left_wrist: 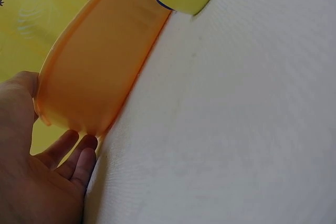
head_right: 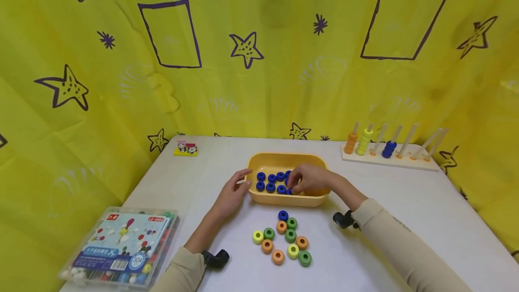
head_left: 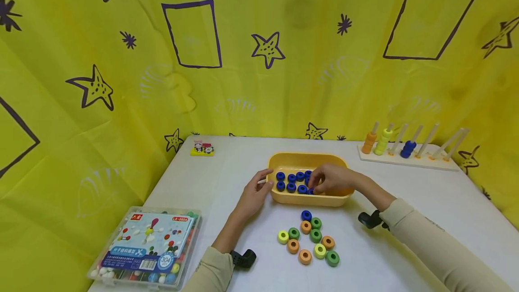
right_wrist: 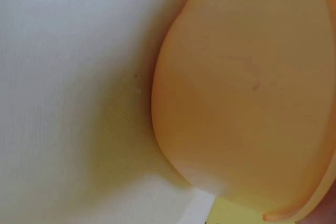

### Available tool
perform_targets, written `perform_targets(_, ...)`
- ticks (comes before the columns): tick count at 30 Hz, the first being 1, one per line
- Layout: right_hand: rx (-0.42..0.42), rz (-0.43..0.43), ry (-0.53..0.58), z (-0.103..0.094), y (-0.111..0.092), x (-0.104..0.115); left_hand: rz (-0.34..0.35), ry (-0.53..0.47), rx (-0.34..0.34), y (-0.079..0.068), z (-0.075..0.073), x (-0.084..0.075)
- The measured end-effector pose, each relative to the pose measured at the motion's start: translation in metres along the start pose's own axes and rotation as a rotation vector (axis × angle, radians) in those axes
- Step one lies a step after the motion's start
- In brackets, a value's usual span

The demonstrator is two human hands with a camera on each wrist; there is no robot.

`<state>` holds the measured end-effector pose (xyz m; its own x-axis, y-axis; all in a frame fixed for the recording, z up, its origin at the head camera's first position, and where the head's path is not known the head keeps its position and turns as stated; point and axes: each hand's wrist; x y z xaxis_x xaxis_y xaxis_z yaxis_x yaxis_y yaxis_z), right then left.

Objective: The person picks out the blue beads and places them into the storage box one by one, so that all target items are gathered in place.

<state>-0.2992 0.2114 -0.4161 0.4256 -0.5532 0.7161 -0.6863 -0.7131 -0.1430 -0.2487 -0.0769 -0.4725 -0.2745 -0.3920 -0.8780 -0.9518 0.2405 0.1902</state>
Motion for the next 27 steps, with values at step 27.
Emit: perform_targets(27,-0.322,-0.016,-0.024,0.049,-0.071,0.078,-0.001,-0.029,0.005,0.000,0.000,0.001)
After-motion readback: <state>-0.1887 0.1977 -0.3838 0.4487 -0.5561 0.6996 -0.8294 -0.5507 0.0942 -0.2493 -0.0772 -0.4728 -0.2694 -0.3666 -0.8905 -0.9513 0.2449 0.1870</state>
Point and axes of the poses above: each hand's wrist, its own y-axis towards the middle knuckle, its own z-axis out of the palm, x = y × z, and after that the axes turned 7 degrees about y, right-handed
